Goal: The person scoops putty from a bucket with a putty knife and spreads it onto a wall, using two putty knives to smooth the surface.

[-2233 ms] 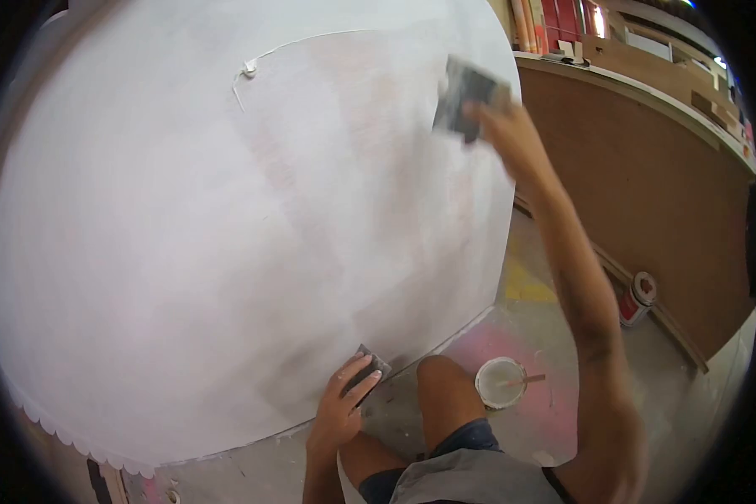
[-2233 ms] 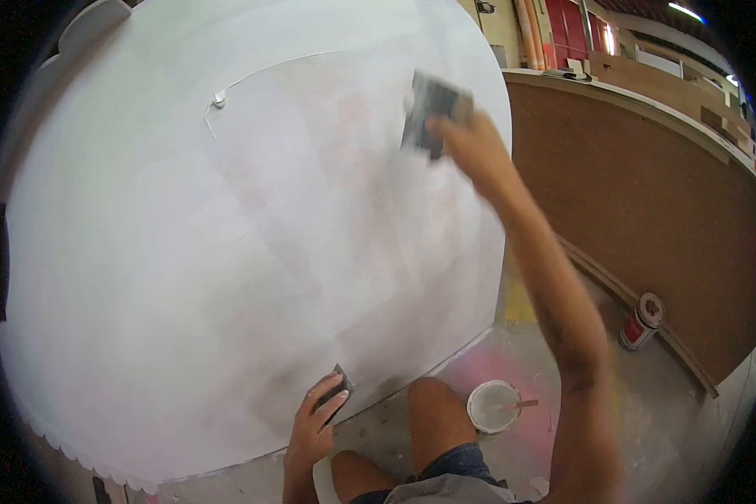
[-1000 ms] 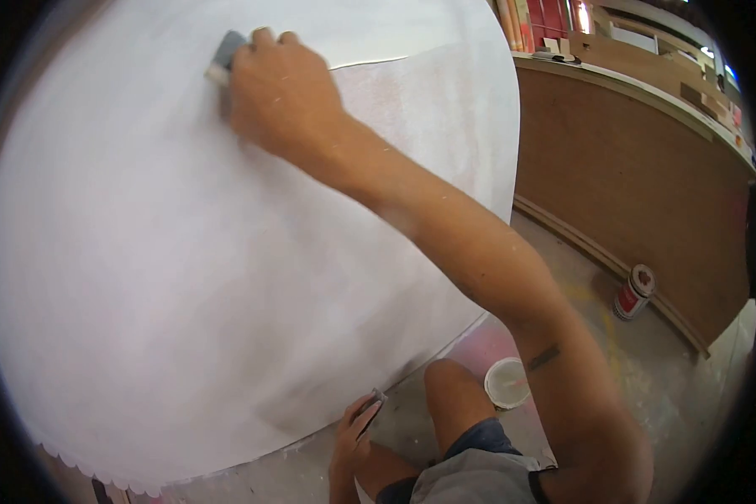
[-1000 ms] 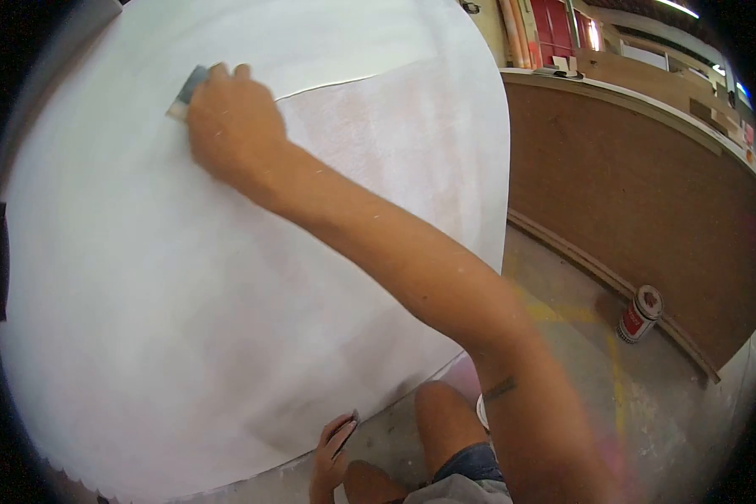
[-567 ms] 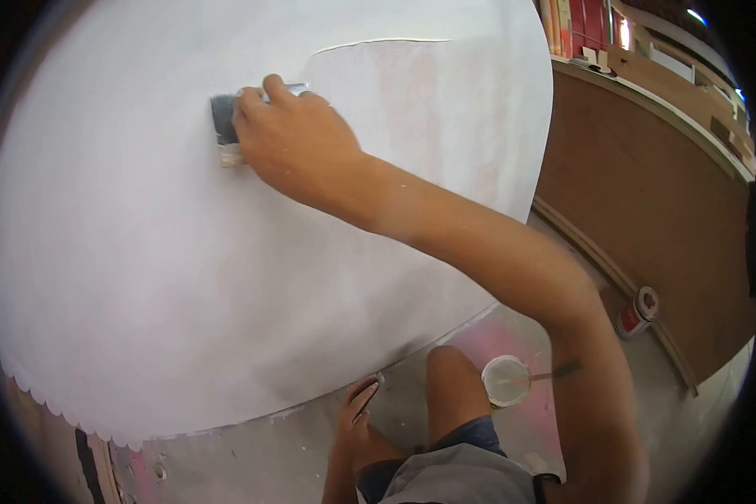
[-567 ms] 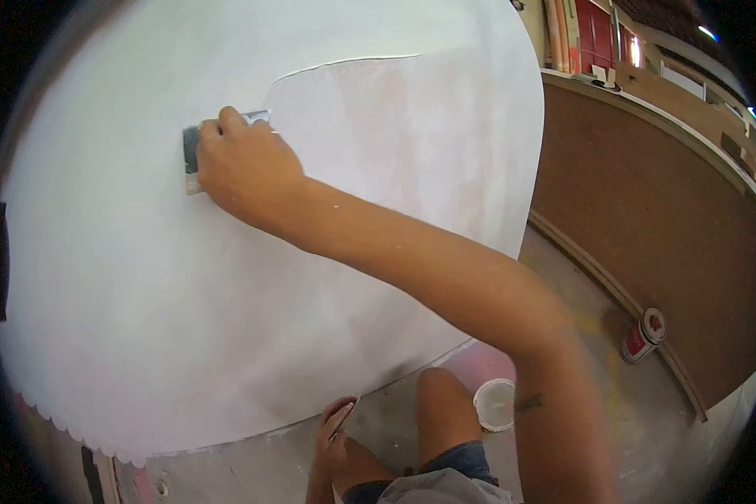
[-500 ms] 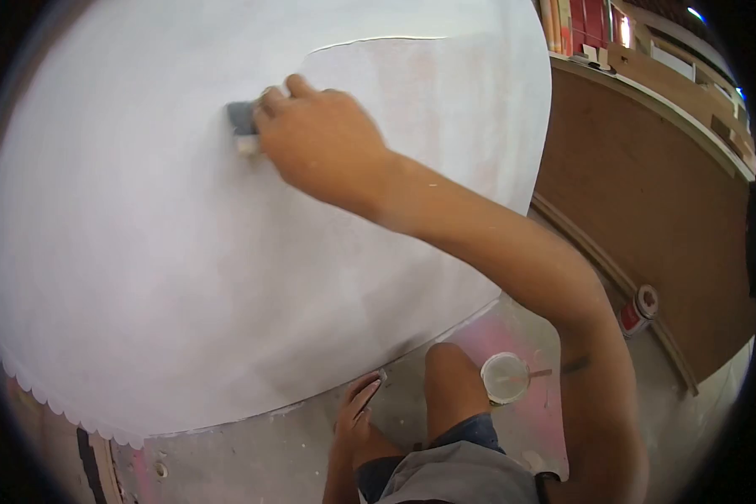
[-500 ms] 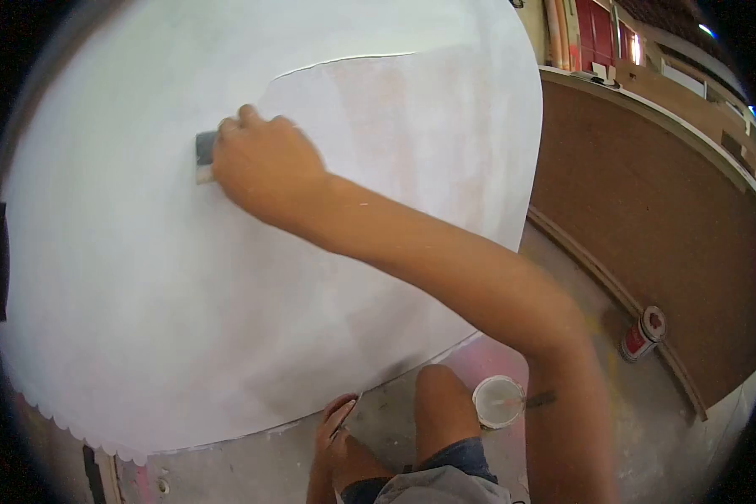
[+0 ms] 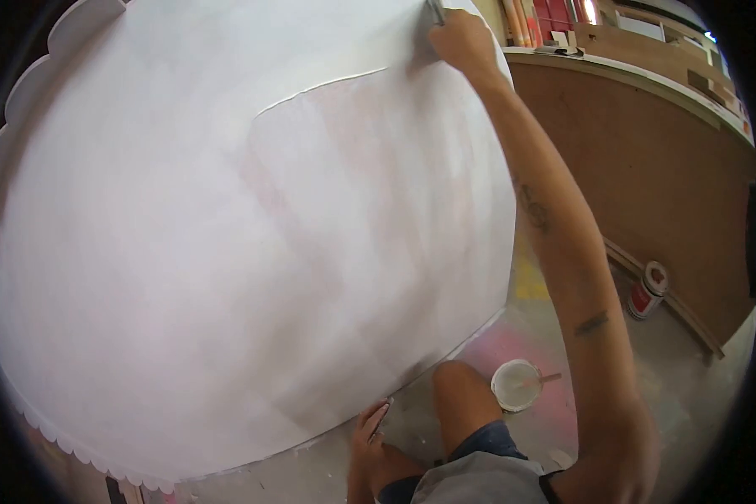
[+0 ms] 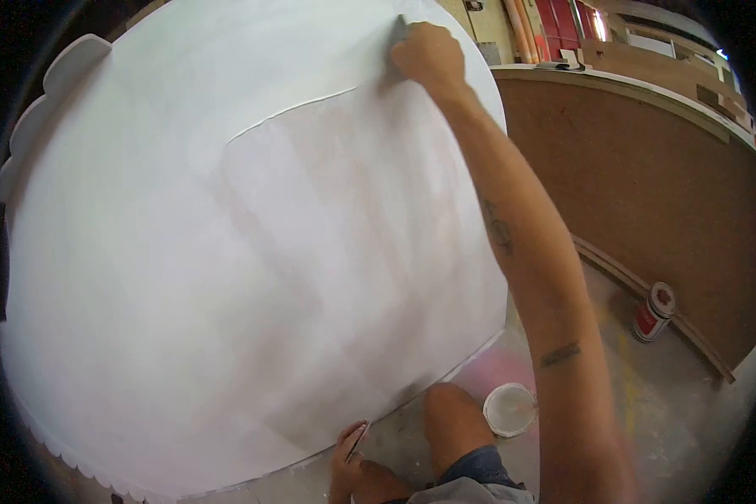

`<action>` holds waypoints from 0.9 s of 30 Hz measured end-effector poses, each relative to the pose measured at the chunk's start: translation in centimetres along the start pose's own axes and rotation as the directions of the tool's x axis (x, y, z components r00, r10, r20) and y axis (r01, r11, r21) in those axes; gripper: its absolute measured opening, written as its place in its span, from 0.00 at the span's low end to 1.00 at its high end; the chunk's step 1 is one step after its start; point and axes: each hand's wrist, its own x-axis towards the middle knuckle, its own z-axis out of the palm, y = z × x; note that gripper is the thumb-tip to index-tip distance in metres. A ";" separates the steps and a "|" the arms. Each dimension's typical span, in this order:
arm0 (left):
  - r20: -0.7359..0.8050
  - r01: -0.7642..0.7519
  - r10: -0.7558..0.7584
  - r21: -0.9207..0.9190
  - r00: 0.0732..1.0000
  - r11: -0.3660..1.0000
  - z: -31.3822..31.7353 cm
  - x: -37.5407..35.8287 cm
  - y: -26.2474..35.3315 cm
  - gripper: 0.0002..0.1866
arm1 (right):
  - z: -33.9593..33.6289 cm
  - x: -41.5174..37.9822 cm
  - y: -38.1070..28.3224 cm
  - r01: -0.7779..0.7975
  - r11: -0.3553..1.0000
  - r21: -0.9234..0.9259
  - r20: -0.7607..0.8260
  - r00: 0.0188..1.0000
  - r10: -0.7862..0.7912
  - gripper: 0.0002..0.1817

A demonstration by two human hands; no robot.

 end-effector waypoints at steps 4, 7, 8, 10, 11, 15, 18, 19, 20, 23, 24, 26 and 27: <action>0.008 0.036 -0.037 0.016 0.999 0.999 0.3 0.5 1.4 0.34 | 0.0 -2.3 -7.0 0.178 0.983 0.036 -0.062 0.983 -0.176 0.14; -0.022 0.046 -0.049 -0.129 0.999 0.991 0.5 -0.1 -1.5 0.32 | 0.6 -6.6 -13.4 0.288 0.954 0.077 -0.081 0.956 -0.282 0.12; -0.020 0.045 -0.048 -0.132 0.999 0.990 0.7 -0.1 -1.5 0.32 | 0.5 -7.9 -15.2 0.331 0.941 0.070 -0.038 0.944 -0.329 0.11; -0.047 0.089 -0.107 -0.292 0.993 0.952 0.7 0.0 -1.1 0.29 | 0.8 -10.3 -18.6 0.414 0.907 0.084 -0.039 0.910 -0.412 0.09; -0.046 0.091 -0.109 -0.293 0.993 0.952 0.7 0.2 -1.1 0.29 | 1.1 -11.5 -20.0 0.457 0.881 0.123 -0.067 0.890 -0.452 0.09; -0.141 -0.086 0.063 -0.164 0.988 0.983 1.0 0.6 -1.8 0.24 | 0.3 -15.3 -23.1 0.587 0.785 0.199 -0.110 0.809 -0.577 0.09; -0.168 -0.026 -0.052 -0.431 0.984 0.902 0.3 1.3 -0.4 0.23 | 0.5 -17.6 -24.4 0.662 0.719 0.214 -0.111 0.747 -0.655 0.06; -0.132 0.049 -0.157 -0.592 0.979 0.804 -0.2 1.8 0.2 0.24 | 0.8 -18.5 -24.7 0.699 0.699 0.151 -0.074 0.714 -0.697 0.05; -0.144 0.052 -0.169 -0.592 0.975 0.804 0.0 2.1 1.3 0.24 | 0.4 -18.8 -24.5 0.699 0.695 0.167 -0.071 0.711 -0.699 0.05; -0.271 0.050 -0.317 -0.684 0.909 0.728 0.2 3.2 2.4 0.28 | 1.4 -21.9 -23.5 0.739 0.615 0.276 -0.073 0.654 -0.753 0.04; -0.241 -0.043 -0.325 -0.856 0.915 0.515 0.1 3.7 3.4 0.29 | 1.1 -23.2 -23.0 0.763 0.591 0.262 -0.041 0.620 -0.783 0.04; -0.226 -0.140 -0.338 -0.955 0.914 0.261 -0.8 4.6 6.3 0.29 | -0.5 -24.4 -22.0 0.783 0.560 0.269 -0.004 0.583 -0.813 0.05; -0.204 -0.122 -0.330 -0.960 0.922 0.253 -1.1 5.3 7.8 0.29 | -1.4 -24.2 -20.3 0.748 0.587 0.311 0.073 0.597 -0.799 0.07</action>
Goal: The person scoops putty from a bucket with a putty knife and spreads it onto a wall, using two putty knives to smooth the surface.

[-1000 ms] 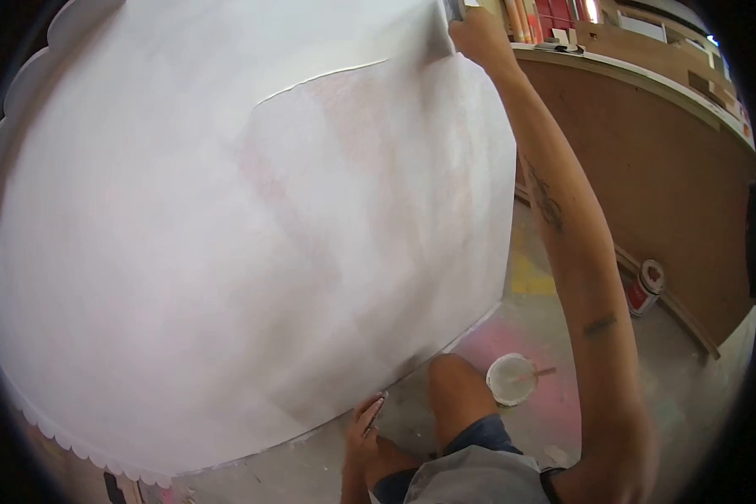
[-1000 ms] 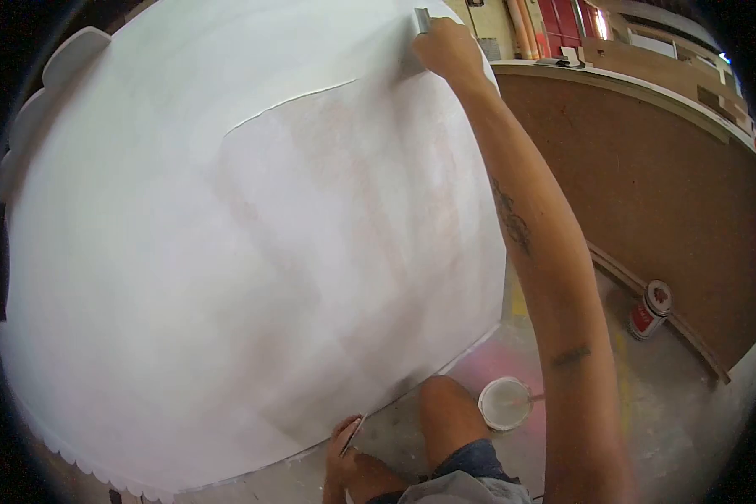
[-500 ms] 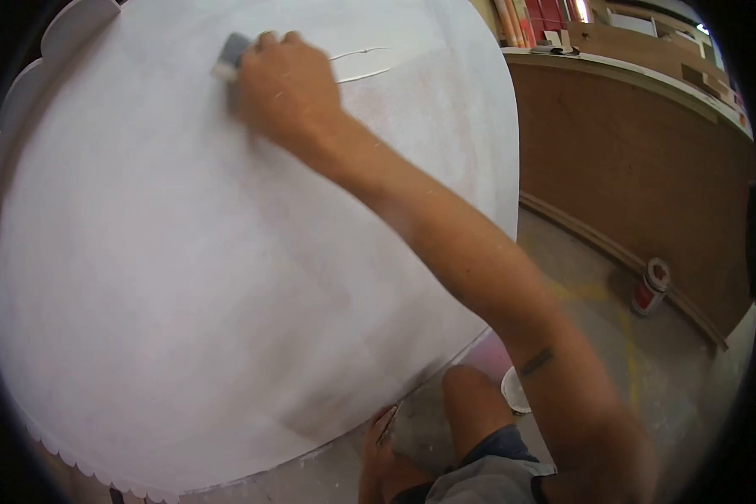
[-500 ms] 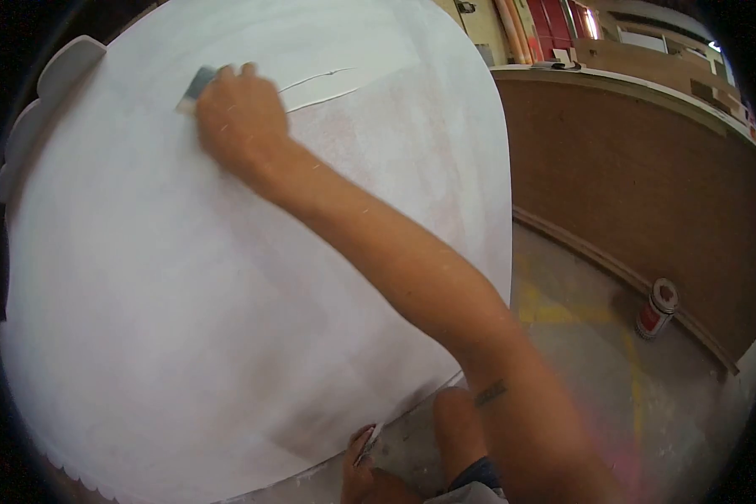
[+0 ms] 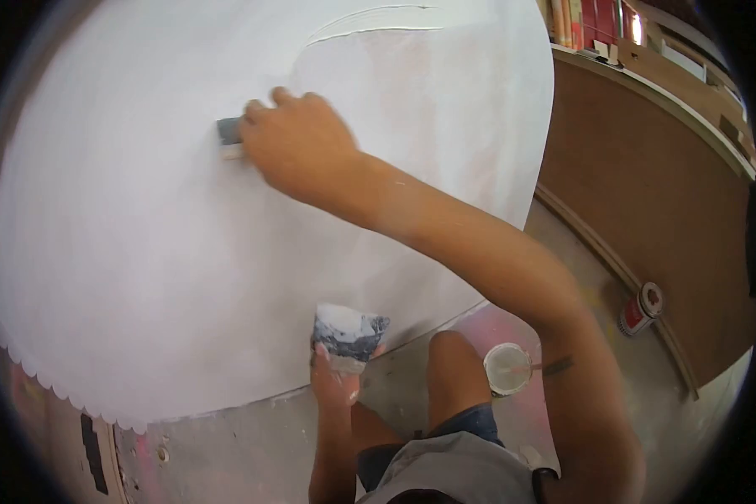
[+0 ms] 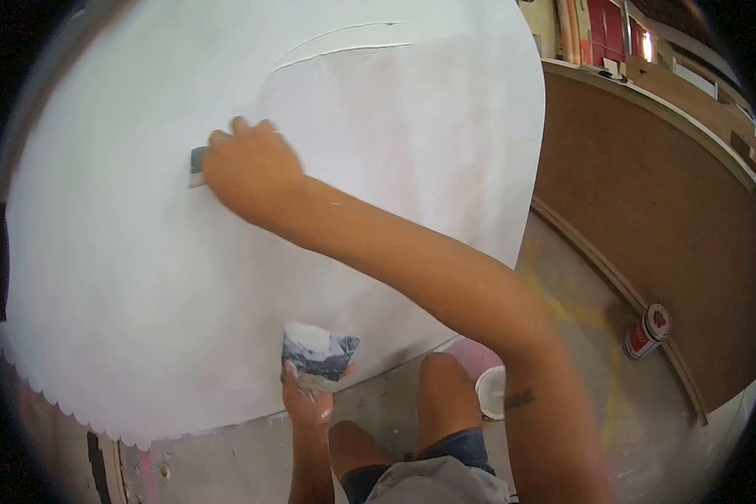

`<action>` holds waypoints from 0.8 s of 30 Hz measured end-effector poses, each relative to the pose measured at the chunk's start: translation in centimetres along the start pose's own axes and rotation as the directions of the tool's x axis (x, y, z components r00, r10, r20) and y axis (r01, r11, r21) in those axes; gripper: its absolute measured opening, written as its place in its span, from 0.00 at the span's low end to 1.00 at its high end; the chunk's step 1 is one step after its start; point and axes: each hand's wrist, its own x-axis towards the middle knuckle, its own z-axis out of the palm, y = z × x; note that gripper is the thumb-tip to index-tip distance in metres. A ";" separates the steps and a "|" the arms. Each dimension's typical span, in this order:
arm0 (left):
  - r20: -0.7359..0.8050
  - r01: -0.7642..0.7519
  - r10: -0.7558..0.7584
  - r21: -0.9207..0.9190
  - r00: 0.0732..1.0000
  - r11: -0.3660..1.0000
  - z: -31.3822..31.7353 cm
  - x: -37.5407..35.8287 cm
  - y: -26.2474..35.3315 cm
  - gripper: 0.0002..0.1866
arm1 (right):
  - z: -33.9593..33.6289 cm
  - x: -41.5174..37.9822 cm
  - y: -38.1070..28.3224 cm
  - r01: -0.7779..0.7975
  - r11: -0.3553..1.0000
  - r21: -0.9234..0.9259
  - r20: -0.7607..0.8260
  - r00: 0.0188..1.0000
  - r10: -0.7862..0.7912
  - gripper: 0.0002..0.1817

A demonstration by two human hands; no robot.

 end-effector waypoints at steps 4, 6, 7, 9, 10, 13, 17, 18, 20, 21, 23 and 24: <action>0.410 -0.581 0.497 0.772 0.765 0.257 4.7 -0.2 0.2 0.24 | -3.5 -7.7 1.2 -0.075 0.820 0.568 -0.030 0.993 0.111 0.20; 0.210 -0.320 0.275 0.230 0.938 0.919 2.4 0.8 0.2 0.22 | -4.5 -15.1 -1.3 -0.163 0.488 0.858 0.166 0.985 0.038 0.25; 0.285 0.211 -0.077 -0.476 0.955 0.854 2.1 1.1 0.9 0.21 | -5.3 -17.5 -3.1 -0.276 0.376 0.885 0.314 0.948 -0.044 0.27; 0.098 0.048 -0.016 -0.334 0.995 0.941 3.5 0.9 0.5 0.23 | -5.4 -20.0 -5.0 0.025 0.152 0.988 -0.016 0.998 -0.057 0.34; 0.089 0.044 -0.025 -0.219 0.996 0.975 4.7 0.7 0.7 0.23 | -4.0 -21.4 -5.4 0.023 0.152 0.988 -0.015 0.998 -0.057 0.34; -0.094 0.076 -0.066 0.110 0.993 0.991 6.2 0.5 2.2 0.24 | -1.4 -24.2 -5.1 -0.269 0.304 0.914 0.194 0.947 0.255 0.40; 0.066 0.042 -0.056 0.198 0.996 0.979 4.5 1.3 1.9 0.26 | -3.5 -25.0 -0.8 -0.347 0.732 0.587 0.489 0.872 0.020 0.37; 0.102 -0.209 0.186 0.315 0.977 0.926 4.7 2.3 1.0 0.26 | -4.0 -25.3 -1.4 -0.626 0.136 0.768 0.514 0.729 0.452 0.31; 0.313 -0.522 0.419 0.473 0.852 0.709 5.0 3.3 0.0 0.22 | -7.7 -23.0 -2.6 -0.254 -0.745 0.616 0.787 0.153 0.598 0.18; 0.324 -0.523 0.412 0.467 0.851 0.713 5.3 3.9 -0.2 0.22 | -7.4 -23.7 -2.6 -0.250 -0.737 0.628 0.777 0.153 0.610 0.18; 0.707 -0.735 0.214 0.613 0.674 0.290 6.7 4.9 0.3 0.23 | -7.1 -24.7 -3.2 -0.073 -0.970 0.234 0.887 0.424 0.182 0.17; 0.801 -0.809 0.130 0.560 0.584 0.179 7.7 4.9 0.1 0.29 | -7.2 -24.9 -3.1 -0.139 -0.968 0.209 0.909 0.393 0.140 0.16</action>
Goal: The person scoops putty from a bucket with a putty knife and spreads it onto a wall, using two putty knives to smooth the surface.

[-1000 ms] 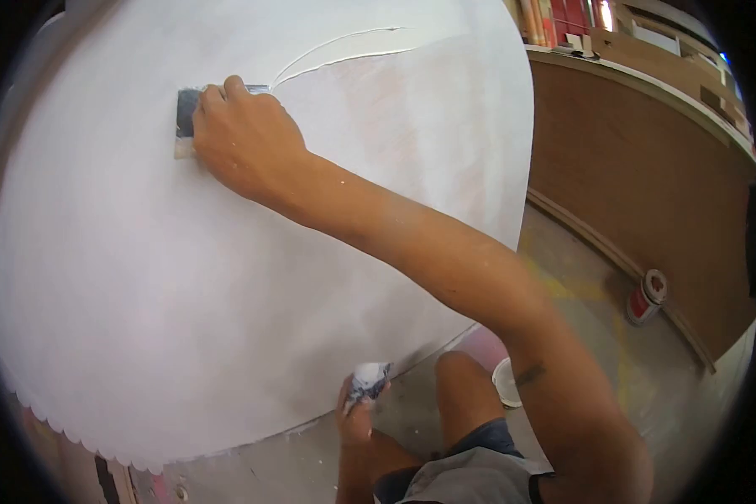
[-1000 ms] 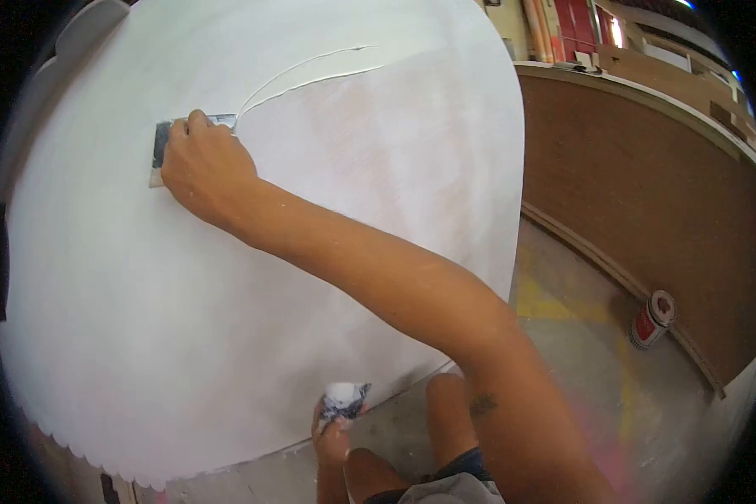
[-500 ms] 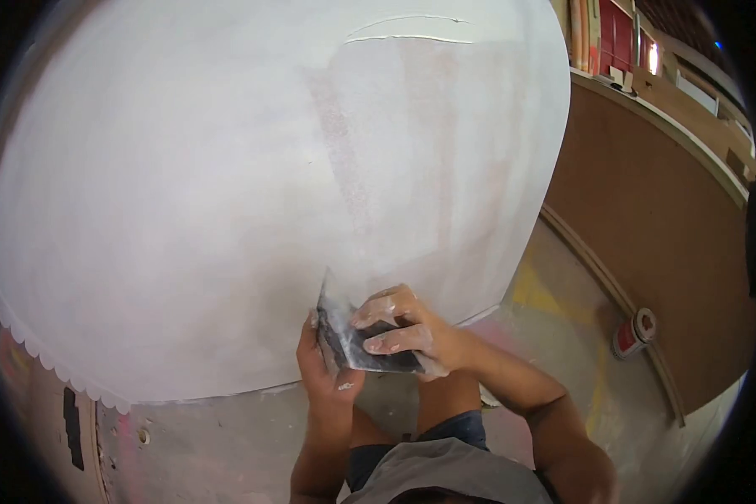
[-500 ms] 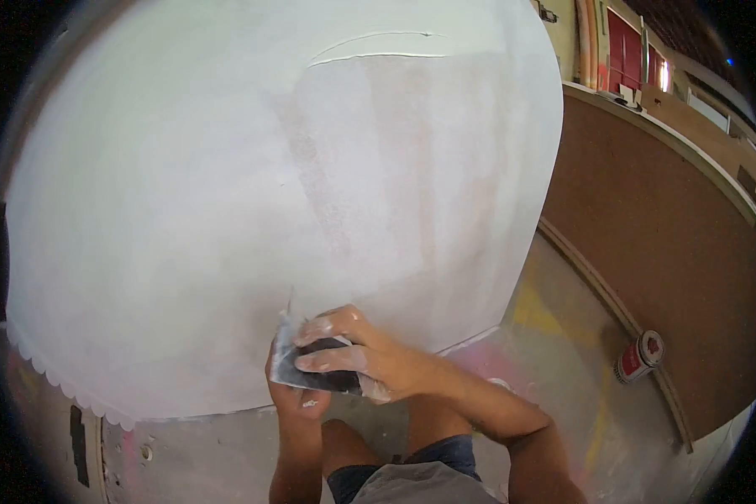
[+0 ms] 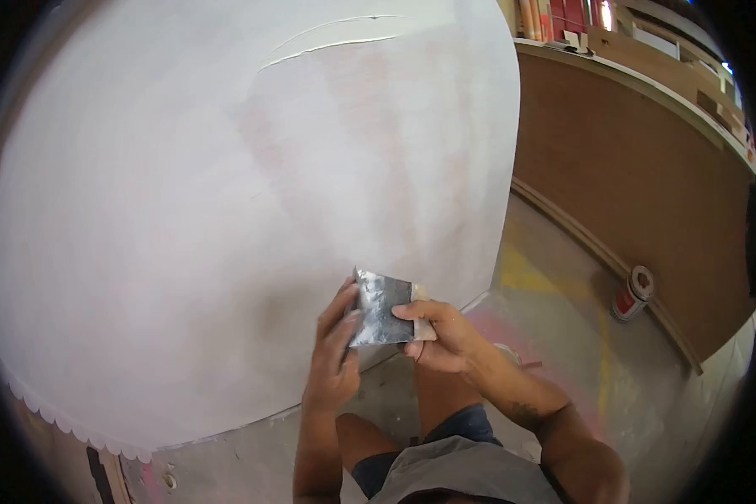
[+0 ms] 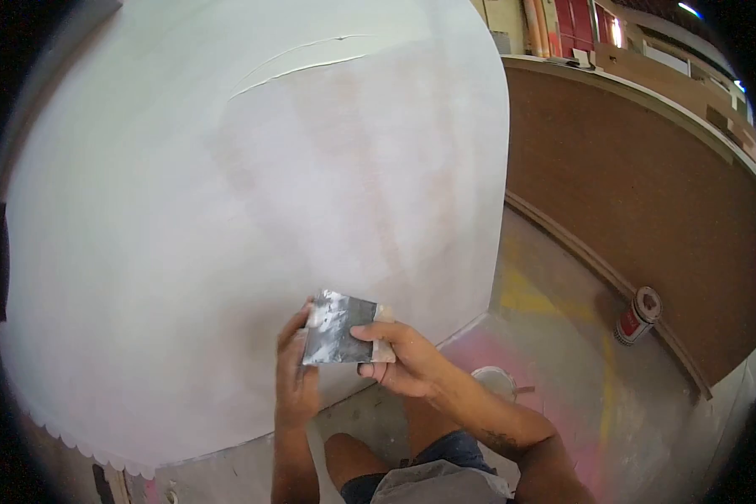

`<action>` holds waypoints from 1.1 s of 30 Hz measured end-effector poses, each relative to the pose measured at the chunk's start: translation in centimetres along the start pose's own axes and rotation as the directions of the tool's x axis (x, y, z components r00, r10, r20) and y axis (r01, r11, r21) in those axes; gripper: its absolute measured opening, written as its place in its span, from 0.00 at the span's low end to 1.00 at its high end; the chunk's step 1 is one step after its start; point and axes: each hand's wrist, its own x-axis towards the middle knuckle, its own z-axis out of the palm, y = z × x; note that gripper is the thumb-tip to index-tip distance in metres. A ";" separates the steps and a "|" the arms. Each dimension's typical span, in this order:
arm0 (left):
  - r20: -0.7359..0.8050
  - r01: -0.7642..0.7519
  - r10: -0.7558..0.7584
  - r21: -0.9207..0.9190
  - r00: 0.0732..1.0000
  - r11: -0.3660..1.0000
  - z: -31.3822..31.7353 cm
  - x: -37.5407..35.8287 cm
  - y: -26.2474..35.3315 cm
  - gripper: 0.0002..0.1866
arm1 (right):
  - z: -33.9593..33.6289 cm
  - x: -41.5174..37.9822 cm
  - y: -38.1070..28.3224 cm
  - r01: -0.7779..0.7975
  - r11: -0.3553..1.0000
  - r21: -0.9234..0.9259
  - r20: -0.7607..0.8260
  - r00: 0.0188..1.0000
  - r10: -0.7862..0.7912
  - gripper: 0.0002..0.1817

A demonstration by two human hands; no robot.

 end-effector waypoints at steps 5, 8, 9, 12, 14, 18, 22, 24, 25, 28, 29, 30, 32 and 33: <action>0.395 -0.125 -0.078 0.463 0.915 0.878 -1.8 -1.7 -2.2 0.35 | 0.4 -0.9 -7.6 0.153 0.962 -0.228 -0.274 0.938 -0.214 0.17; 0.443 0.093 -0.169 0.188 0.881 0.978 -3.2 -4.5 -3.6 0.34 | 3.2 3.6 -15.3 0.409 0.413 -0.814 0.020 0.730 -0.683 0.20; 0.446 0.085 -0.162 0.188 0.880 0.979 -3.7 -5.0 -3.5 0.34 | 5.0 4.8 -18.1 0.446 0.198 -0.873 0.137 0.613 -0.778 0.21; 0.259 0.153 -0.159 0.043 0.953 0.987 -2.0 -6.3 -2.5 0.35 | 7.5 6.4 -28.5 0.222 -0.251 -0.942 0.322 0.394 -0.861 0.17; 0.253 0.226 -0.223 0.015 0.942 0.974 -3.0 -8.3 -3.2 0.34 | 9.6 8.8 -31.4 0.131 -0.355 -0.926 0.378 0.356 -0.854 0.18; 0.202 0.288 -0.287 0.029 0.936 0.957 -1.4 -11.0 -2.9 0.32 | 8.4 11.4 -33.1 -0.209 -0.549 -0.809 0.510 0.216 -0.833 0.17; 0.173 0.357 -0.349 -0.019 0.921 0.934 -0.7 -10.1 -3.6 0.32 | 10.5 11.9 -29.1 -0.257 -0.657 -0.709 0.598 0.275 -0.753 0.16; 0.204 0.359 -0.341 -0.059 0.918 0.932 -0.9 -9.5 -3.9 0.32 | 10.3 11.6 -30.7 -0.231 -0.687 -0.689 0.636 0.262 -0.726 0.16; 0.238 0.346 -0.326 -0.045 0.915 0.937 -0.2 -9.9 -3.8 0.32 | 9.4 10.6 -31.4 -0.199 -0.717 -0.669 0.675 0.243 -0.697 0.16; 0.262 0.334 -0.309 -0.056 0.914 0.941 -0.5 -11.6 -6.0 0.32 | 9.5 10.5 -32.2 -0.316 -0.567 -0.761 0.519 0.229 -0.824 0.15; 0.254 0.346 -0.323 -0.052 0.912 0.937 -0.5 -11.8 -5.7 0.32 | 9.4 10.4 -32.7 -0.339 -0.565 -0.752 0.518 0.224 -0.825 0.15; 0.257 0.347 -0.325 -0.041 0.910 0.937 -0.7 -11.8 -4.6 0.32 | 9.5 10.0 -33.3 -0.333 -0.559 -0.760 0.513 0.220 -0.829 0.15; 0.236 0.381 -0.371 0.003 0.898 0.925 -1.0 -12.6 -4.9 0.29 | 9.9 10.9 -32.6 -0.304 -0.631 -0.714 0.605 0.186 -0.774 0.14; 0.235 0.382 -0.372 0.006 0.898 0.924 -1.1 -13.1 -5.0 0.29 | 10.0 11.5 -32.3 -0.301 -0.630 -0.716 0.604 0.185 -0.775 0.14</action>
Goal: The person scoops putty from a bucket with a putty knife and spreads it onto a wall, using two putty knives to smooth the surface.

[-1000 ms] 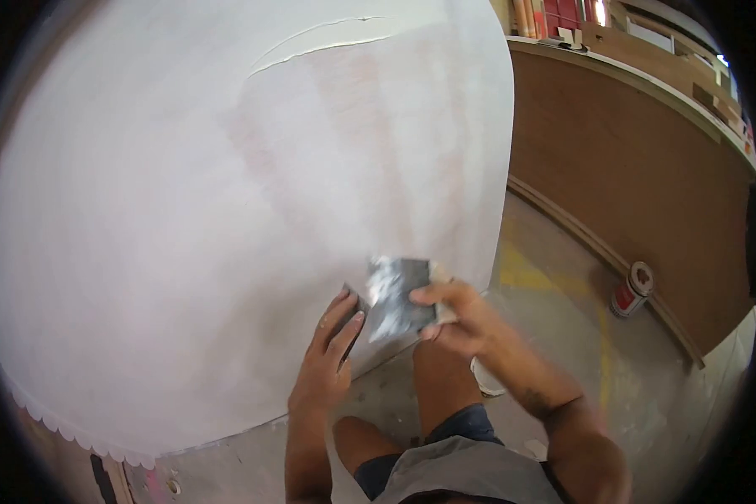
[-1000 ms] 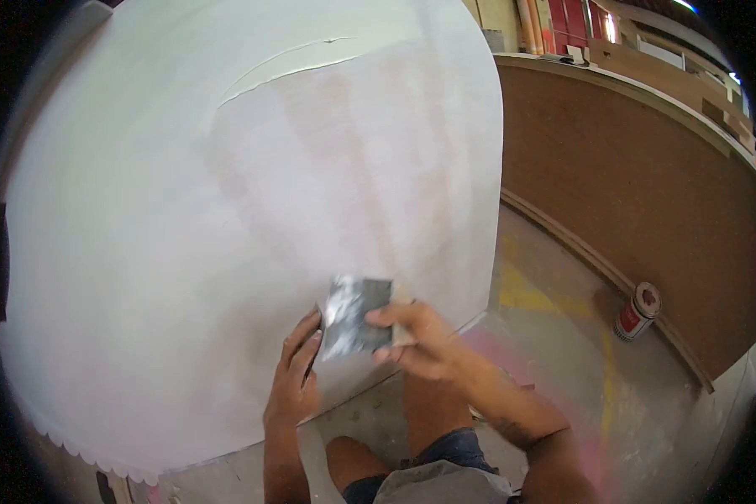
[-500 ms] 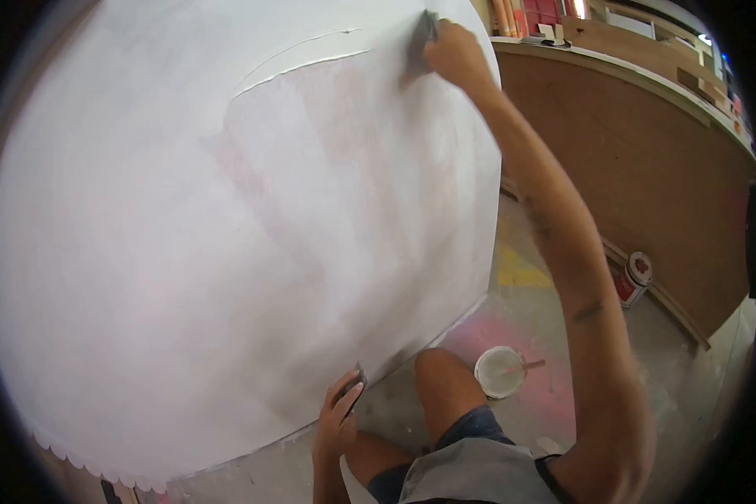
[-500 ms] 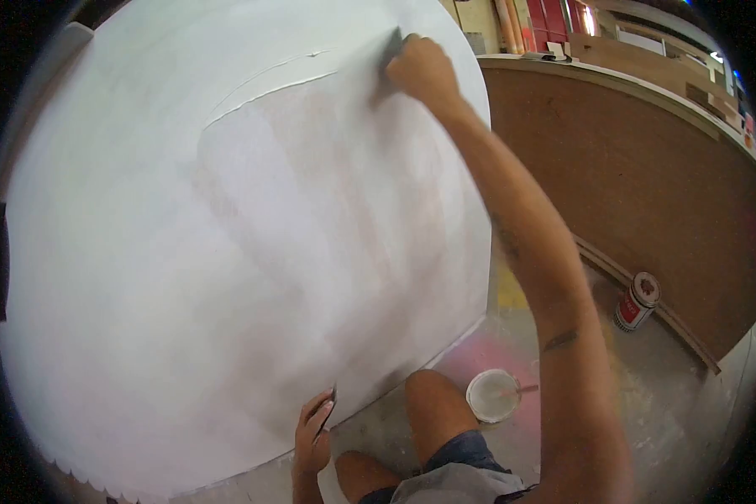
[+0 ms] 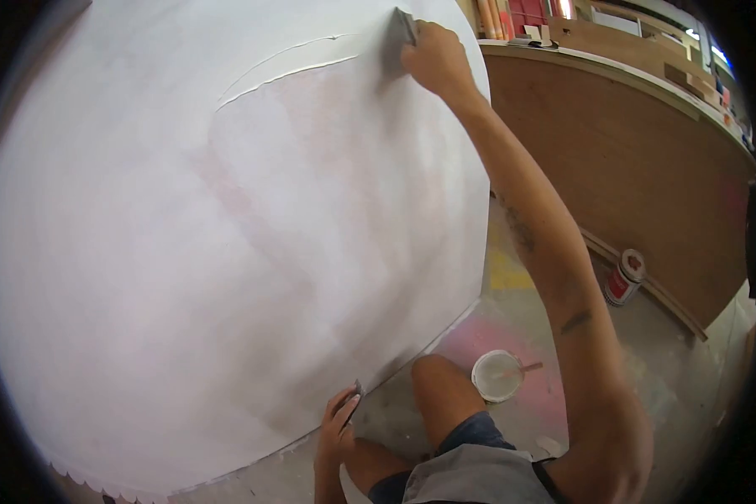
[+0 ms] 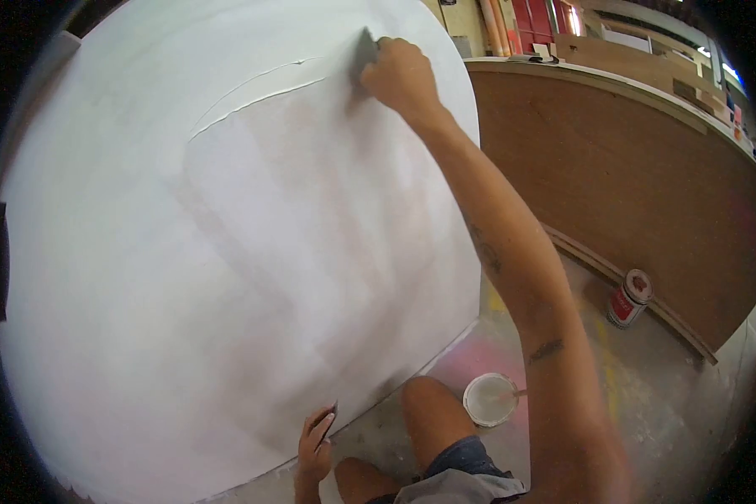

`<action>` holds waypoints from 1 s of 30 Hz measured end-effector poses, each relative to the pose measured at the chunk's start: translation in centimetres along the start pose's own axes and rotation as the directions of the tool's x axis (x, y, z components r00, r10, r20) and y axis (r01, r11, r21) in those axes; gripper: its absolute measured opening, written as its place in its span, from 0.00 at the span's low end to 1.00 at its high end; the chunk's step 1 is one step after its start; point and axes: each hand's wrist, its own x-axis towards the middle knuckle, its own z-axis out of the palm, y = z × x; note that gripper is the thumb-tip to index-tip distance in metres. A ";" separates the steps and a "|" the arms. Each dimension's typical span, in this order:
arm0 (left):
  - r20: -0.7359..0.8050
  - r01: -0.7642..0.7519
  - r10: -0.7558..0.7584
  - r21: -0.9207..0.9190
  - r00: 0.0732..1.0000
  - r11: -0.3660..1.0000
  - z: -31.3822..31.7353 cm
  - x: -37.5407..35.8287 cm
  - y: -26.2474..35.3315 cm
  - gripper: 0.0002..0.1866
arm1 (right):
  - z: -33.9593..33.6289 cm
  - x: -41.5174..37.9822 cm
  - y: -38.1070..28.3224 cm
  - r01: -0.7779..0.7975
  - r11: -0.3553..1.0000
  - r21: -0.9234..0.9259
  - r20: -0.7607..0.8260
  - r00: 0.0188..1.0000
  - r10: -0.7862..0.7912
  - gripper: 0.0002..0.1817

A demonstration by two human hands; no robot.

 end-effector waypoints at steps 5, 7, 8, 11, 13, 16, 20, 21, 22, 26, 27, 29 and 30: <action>-0.046 0.084 -0.084 -0.008 0.995 0.996 -1.0 -2.6 -3.3 0.25 | 2.1 -3.2 -9.6 0.186 0.981 0.048 -0.075 0.980 -0.182 0.13; -0.044 0.078 -0.079 -0.003 0.996 0.997 -1.3 -3.2 -3.6 0.24 | 2.0 -4.5 -13.9 0.196 0.975 0.101 -0.021 0.981 -0.195 0.13; -0.045 0.072 -0.072 0.004 0.996 0.997 -1.4 -3.3 -3.4 0.24 | 1.8 -4.9 -15.6 0.207 0.969 0.137 0.009 0.978 -0.210 0.13; -0.080 0.098 -0.103 -0.067 0.991 0.993 -1.1 -2.8 -2.0 0.30 | 2.5 -6.6 -19.9 0.271 0.949 0.160 0.004 0.961 -0.276 0.12; -0.064 0.085 -0.089 -0.058 0.994 0.995 -1.0 -2.8 -2.0 0.28 | 3.0 -7.8 -22.0 0.371 0.903 0.216 -0.042 0.928 -0.371 0.10; -0.068 0.069 -0.073 -0.067 0.995 0.995 -1.1 -3.0 -2.4 0.28 | 4.0 -9.6 -25.0 0.453 0.869 0.199 -0.068 0.891 -0.449 0.08; -0.143 0.057 -0.077 -0.141 0.987 0.988 -1.0 -3.5 -1.8 0.30 | 4.3 -12.5 -26.8 0.589 0.802 0.102 -0.055 0.808 -0.587 0.09; -0.156 0.065 -0.087 -0.138 0.984 0.988 -0.8 -3.5 -1.4 0.30 | 4.4 -13.2 -26.8 0.593 0.796 0.118 -0.055 0.805 -0.591 0.09; -0.171 0.069 -0.096 -0.154 0.981 0.986 -0.6 -3.6 -1.2 0.30 | 4.4 -14.0 -26.7 0.636 0.766 0.096 -0.059 0.772 -0.633 0.10; -0.250 0.110 -0.162 -0.211 0.954 0.971 0.5 -3.5 0.0 0.26 | 3.3 -15.7 -26.1 0.748 0.663 0.011 0.001 0.663 -0.748 0.11; -0.248 0.116 -0.169 -0.214 0.954 0.970 1.0 -3.6 -0.1 0.26 | 3.2 -15.8 -25.2 0.747 0.664 0.015 0.007 0.664 -0.747 0.11; -0.156 0.108 -0.131 -0.144 0.979 0.984 0.2 -2.9 0.8 0.30 | 0.3 -13.1 -23.4 0.576 0.796 0.186 0.117 0.791 -0.601 0.11; -0.137 0.098 -0.118 -0.143 0.984 0.985 0.5 -2.9 0.0 0.30 | -0.5 -11.8 -21.4 0.469 0.862 0.193 0.096 0.865 -0.493 0.12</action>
